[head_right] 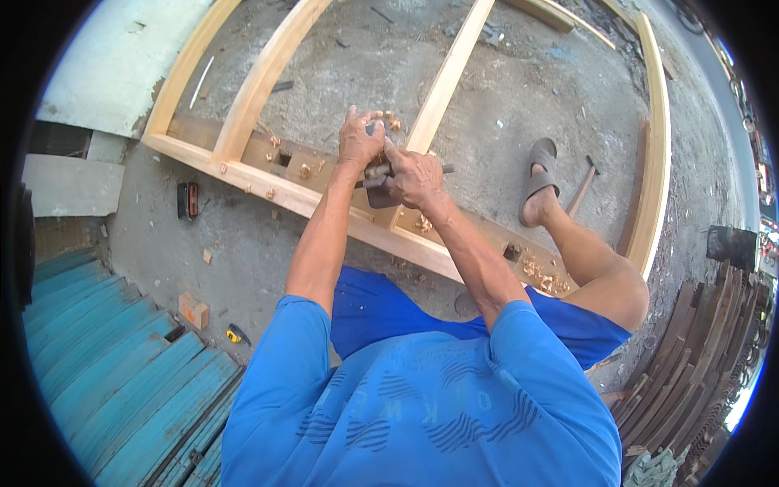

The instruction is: The person shaves a wooden beam on a frame using a hand plane and adjusts the tool's blade with a hammer.

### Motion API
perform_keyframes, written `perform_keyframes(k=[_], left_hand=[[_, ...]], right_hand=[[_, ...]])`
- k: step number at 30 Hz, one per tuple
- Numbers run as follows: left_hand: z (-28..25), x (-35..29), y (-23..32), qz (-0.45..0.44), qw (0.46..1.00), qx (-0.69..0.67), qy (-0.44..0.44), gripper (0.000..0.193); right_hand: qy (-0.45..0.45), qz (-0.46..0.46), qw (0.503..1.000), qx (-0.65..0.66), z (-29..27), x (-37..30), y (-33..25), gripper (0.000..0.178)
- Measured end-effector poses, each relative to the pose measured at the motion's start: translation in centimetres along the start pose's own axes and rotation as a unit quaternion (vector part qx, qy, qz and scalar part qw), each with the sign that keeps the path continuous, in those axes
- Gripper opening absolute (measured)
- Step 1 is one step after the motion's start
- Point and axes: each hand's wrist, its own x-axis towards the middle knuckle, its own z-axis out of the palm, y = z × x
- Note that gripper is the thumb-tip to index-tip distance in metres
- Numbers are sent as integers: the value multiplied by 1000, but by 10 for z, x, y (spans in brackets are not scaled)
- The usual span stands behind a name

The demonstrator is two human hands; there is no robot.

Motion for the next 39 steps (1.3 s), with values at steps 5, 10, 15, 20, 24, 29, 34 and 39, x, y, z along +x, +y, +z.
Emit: perform_keyframes(k=[5,10,15,20,24,29,34,39], left_hand=[[-86,-12,41,207,949,72,225,59],[-91,-146,-65,108,945,309,10,80],[-172,-142,-177,-70,890,445,71,79],[-207,-97,-142,-265,890,333,167,80],[-129,-113,-72,-133,947,191,220,87],[-3,-169,21,-106,977,168,74,64],[-44,-130,-32,-95,971,158,152,37],[-197,-63,-121,-153,949,179,209,51]], right_hand=[[111,138,976,128,-90,-9,44,78],[254,270,753,544,-63,-81,107,43],[218,325,729,561,-55,-94,87,38],[185,126,926,305,-47,-84,57,61],[-142,-18,989,-26,-52,-69,-21,105],[-161,-194,967,-29,9,-92,9,93],[-173,-167,970,31,22,-29,-47,66],[-138,-206,968,43,37,81,-151,67]])
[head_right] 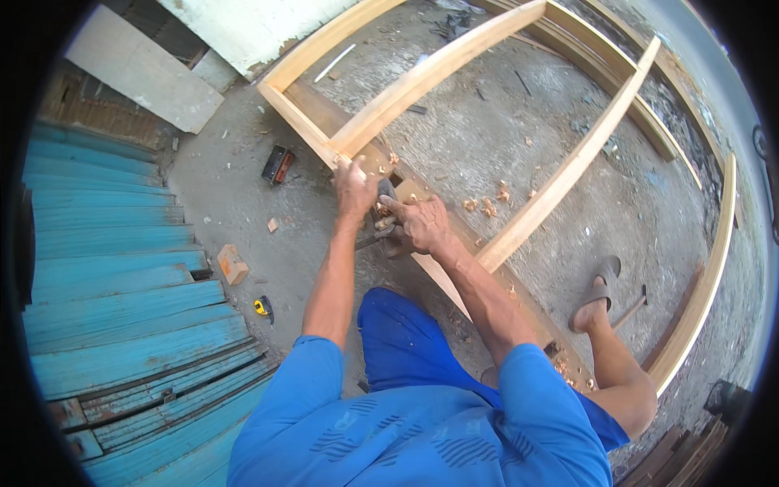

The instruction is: The person shaves a wooden beam on a frame using a hand plane and adjusts the tool's blade with a hammer.

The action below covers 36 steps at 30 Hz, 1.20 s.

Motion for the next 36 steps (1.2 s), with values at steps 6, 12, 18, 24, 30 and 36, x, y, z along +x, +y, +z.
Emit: perform_keyframes(k=[6,12,18,24,30,36], left_hand=[[-27,-58,-37,97,984,113,92,67],[29,-73,-27,158,967,153,-130,86],[12,38,-80,-50,970,212,-109,91],[38,109,-113,-407,905,-128,6,94],[60,106,-96,-425,889,-137,99,89],[63,110,-118,-468,851,-207,123,83]], right_hand=[[107,122,982,95,11,-53,24,56],[114,212,971,-10,11,-85,89,43],[124,97,980,-118,27,-87,112,40],[55,106,987,-106,27,-74,100,47],[0,145,984,-105,19,-71,102,50],[-56,169,979,-102,14,-58,101,54]])
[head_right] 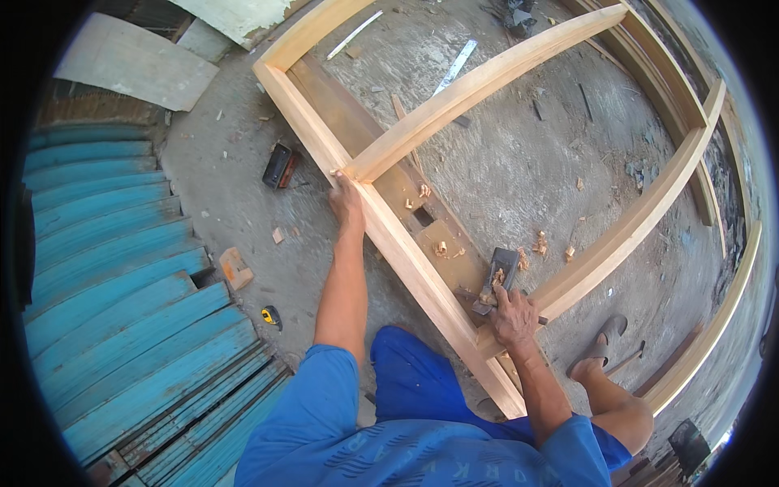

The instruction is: The person shaves a wooden beam on a frame using a hand plane and adjusts the tool's blade with a hammer.

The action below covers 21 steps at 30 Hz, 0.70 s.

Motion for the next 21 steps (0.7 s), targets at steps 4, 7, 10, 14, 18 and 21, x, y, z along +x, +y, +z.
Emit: perform_keyframes(k=[4,7,10,14,18,21], left_hand=[[-3,-9,0,102,995,21,6,75],[-7,-6,-4,121,993,13,-8,75],[-7,-5,-6,146,988,45,32,76],[-2,-14,12,29,998,60,23,74],[-2,-16,16,-3,991,130,36,84],[-10,-22,27,-46,989,144,0,94]], right_hand=[[-34,29,999,-1,-3,6,-2,56],[-53,40,998,-2,-6,10,-7,56],[-78,51,996,-6,-7,13,-8,59],[-94,62,994,-8,-8,14,-5,65],[-106,60,993,-5,-14,13,-4,67],[-96,59,994,-2,-15,11,-2,67]])
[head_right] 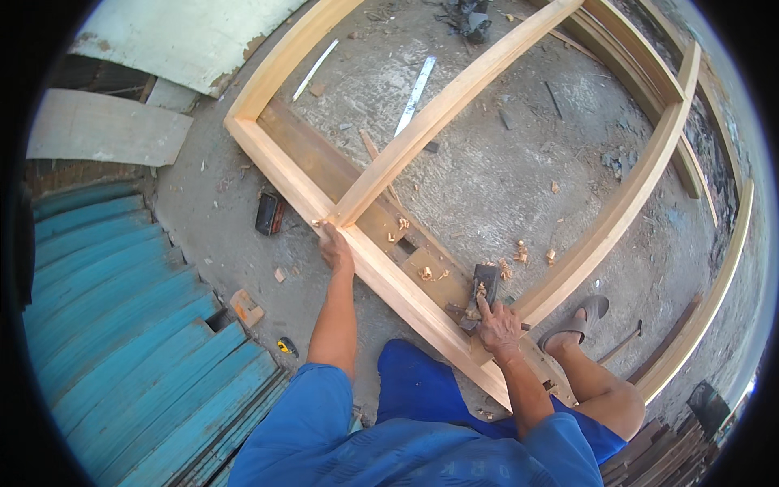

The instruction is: The person shaves a wooden beam on a frame using a hand plane and adjusts the tool's blade with a hammer.

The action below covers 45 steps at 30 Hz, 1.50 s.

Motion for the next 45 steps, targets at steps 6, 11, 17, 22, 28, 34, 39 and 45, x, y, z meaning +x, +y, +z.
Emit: perform_keyframes(k=[6,11,17,22,28,34,39,45], left_hand=[[10,-63,-21,-78,990,114,4,92],[20,-59,-24,-73,993,49,83,80],[19,-67,-15,-76,993,30,84,73],[20,-73,-17,-54,992,76,91,68],[9,-68,-34,-60,994,37,87,66],[22,-58,-25,-10,997,-28,68,64],[5,-89,-43,60,997,-43,-30,76],[31,-163,-99,163,985,37,46,82]], right_hand=[[10,-6,1000,11,-1,2,0,62],[-31,17,999,14,1,14,-4,65],[-64,16,998,5,4,19,0,70],[-75,18,997,9,-1,9,1,66],[-48,-9,999,2,7,-1,3,60],[36,-34,999,2,22,-1,10,55],[83,-76,993,-20,26,-3,11,41],[118,-93,989,-8,33,17,33,48]])
